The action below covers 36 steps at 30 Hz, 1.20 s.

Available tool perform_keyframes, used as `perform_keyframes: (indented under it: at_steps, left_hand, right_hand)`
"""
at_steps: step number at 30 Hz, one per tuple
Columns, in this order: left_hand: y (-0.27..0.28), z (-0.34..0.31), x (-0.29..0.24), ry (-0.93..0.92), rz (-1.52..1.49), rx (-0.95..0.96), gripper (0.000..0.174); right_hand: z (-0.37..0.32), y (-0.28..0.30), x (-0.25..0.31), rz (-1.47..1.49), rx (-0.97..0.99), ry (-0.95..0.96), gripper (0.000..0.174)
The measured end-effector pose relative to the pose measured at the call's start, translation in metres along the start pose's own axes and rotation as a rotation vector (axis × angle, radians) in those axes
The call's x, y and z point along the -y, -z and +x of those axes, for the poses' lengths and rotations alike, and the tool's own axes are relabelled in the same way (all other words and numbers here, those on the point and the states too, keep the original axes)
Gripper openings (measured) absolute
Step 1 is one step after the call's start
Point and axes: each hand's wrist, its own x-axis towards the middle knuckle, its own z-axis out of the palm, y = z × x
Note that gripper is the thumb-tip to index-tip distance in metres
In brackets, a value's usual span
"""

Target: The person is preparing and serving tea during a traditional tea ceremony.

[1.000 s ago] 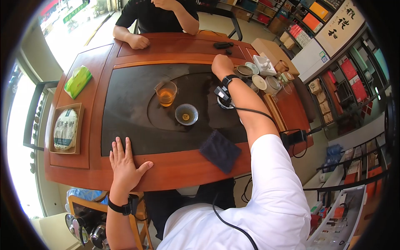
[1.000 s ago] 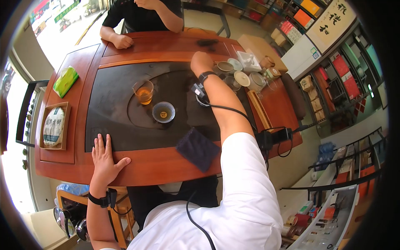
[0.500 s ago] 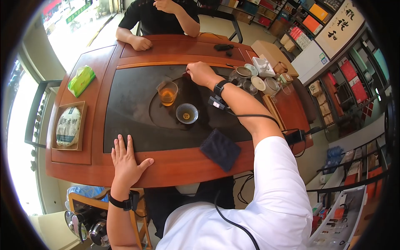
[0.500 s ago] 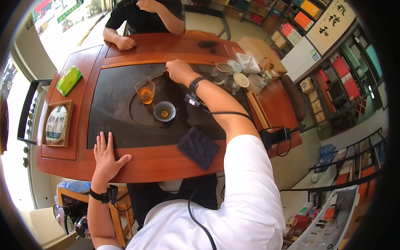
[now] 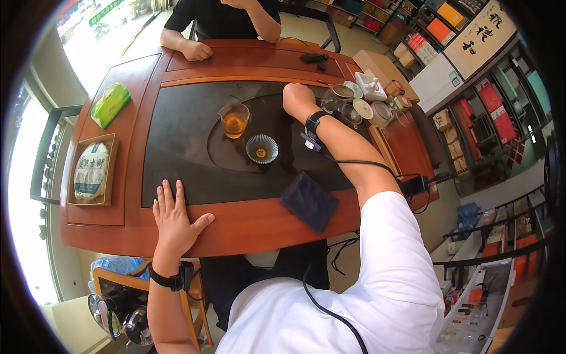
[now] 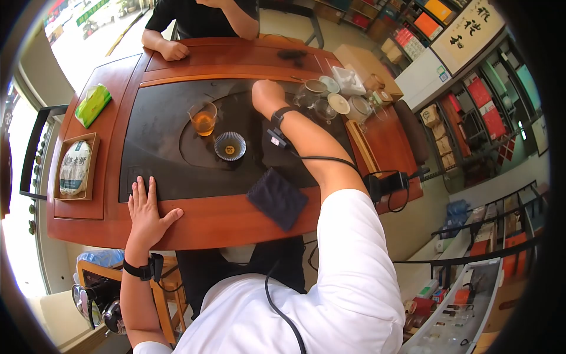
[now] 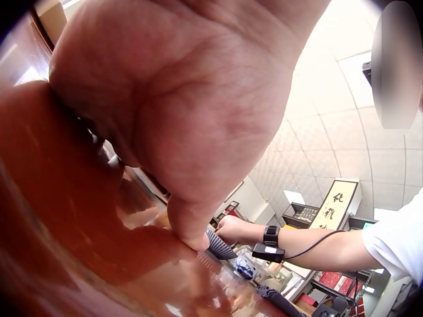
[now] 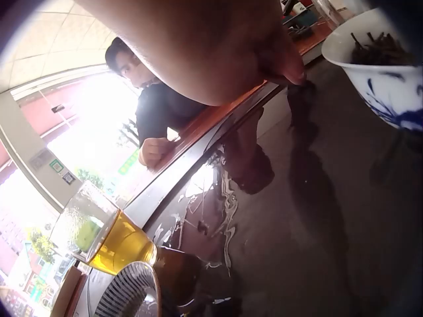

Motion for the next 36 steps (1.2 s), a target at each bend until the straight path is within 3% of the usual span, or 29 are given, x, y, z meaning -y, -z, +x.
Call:
perform_keyframes:
  at_steps: [3, 8, 11, 15, 23, 29, 32, 36]
  left_hand:
    - [0.001, 0.001, 0.000, -0.001, -0.005, -0.005, 0.123]
    - [0.001, 0.001, -0.001, 0.001, 0.001, 0.005, 0.122]
    - [0.000, 0.000, 0.000, 0.009, 0.008, 0.016, 0.122]
    - [0.001, 0.001, -0.001, 0.011, 0.005, 0.016, 0.122]
    - [0.001, 0.002, -0.001, 0.001, 0.019, 0.010, 0.123]
    - [0.002, 0.002, -0.001, 0.007, 0.030, 0.025, 0.124]
    - [0.001, 0.002, -0.001, 0.007, 0.027, 0.029, 0.124]
    - [0.002, 0.002, -0.002, 0.012, 0.025, 0.026, 0.124]
  right_hand:
    - [-0.018, 0.000, 0.002, 0.006, -0.062, 0.091, 0.020]
    - [-0.041, -0.006, -0.004, 0.157, -0.112, 0.459, 0.018]
    - [-0.016, 0.007, -0.012, 0.280, -0.163, 0.424, 0.018]
    - [0.011, -0.017, -0.020, 0.320, -0.301, 0.431, 0.018]
    - [-0.051, -0.003, -0.021, 0.253, -0.038, 0.750, 0.017]
    - [0.004, -0.023, -0.004, 0.308, -0.244, 0.611, 0.019]
    - [-0.006, -0.034, -0.002, 0.261, -0.237, 0.672, 0.019]
    - [-0.060, -0.007, -0.019, 0.289, -0.080, 0.878, 0.019]
